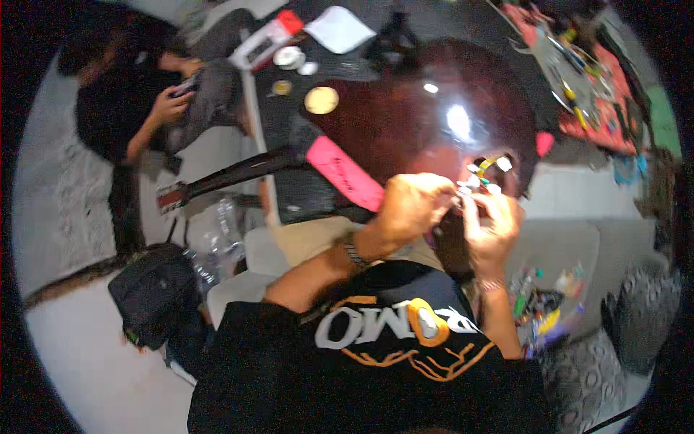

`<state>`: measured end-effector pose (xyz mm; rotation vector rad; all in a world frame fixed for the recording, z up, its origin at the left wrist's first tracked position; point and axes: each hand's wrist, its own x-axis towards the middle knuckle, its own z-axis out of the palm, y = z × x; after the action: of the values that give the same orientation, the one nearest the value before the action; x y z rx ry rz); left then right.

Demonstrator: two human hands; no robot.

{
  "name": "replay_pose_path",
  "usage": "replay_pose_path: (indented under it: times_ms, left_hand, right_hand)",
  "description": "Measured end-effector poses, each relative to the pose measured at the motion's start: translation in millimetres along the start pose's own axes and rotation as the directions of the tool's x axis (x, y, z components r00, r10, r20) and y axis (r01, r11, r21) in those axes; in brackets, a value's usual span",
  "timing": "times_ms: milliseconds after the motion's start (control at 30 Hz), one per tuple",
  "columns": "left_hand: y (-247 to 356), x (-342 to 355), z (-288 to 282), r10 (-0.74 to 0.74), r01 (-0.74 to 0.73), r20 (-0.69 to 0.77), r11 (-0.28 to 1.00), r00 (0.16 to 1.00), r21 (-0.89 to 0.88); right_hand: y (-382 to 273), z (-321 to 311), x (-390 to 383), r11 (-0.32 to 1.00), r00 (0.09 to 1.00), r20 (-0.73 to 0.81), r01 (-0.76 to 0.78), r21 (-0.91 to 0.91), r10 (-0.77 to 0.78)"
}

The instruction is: Repairing the internal electronics and wiring of an electric guitar.

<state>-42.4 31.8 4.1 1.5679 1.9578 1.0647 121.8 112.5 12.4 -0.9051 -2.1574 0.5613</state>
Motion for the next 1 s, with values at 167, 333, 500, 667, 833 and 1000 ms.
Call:
replay_pose_path:
  times_ms: [167,333,500,667,833,1000]
  left_hand:
    - [9,2,-8,-0.020,0.020,-0.055,1.000,0.998,-0.009]
    - [10,2,-8,-0.008,0.010,-0.075,0.999,0.997,0.031]
    - [9,3,-4,0.023,-0.018,-0.087,0.998,0.996,0.060]
    - [6,3,-1,0.026,-0.017,-0.098,0.996,0.995,0.087]
    - [12,4,-2,0.020,-0.010,-0.115,0.997,0.993,0.082]
    - [12,4,-3,0.012,-0.005,-0.136,0.999,0.991,0.050]
  right_hand:
    - [-8,-2,8,0.999,0.999,0.045,0.005,-0.035,-0.003]
    - [-7,2,3,0.997,1.000,0.020,-0.020,-0.074,0.021]
    - [-5,6,1,0.991,1.000,-0.019,-0.017,-0.134,0.015]
    - [-2,10,0,0.992,0.999,-0.047,0.014,-0.126,-0.020]
    - [-1,10,-3,0.991,0.998,-0.049,0.032,-0.132,-0.039]
    - [3,7,-6,0.986,1.000,0.020,-0.013,-0.167,0.017]
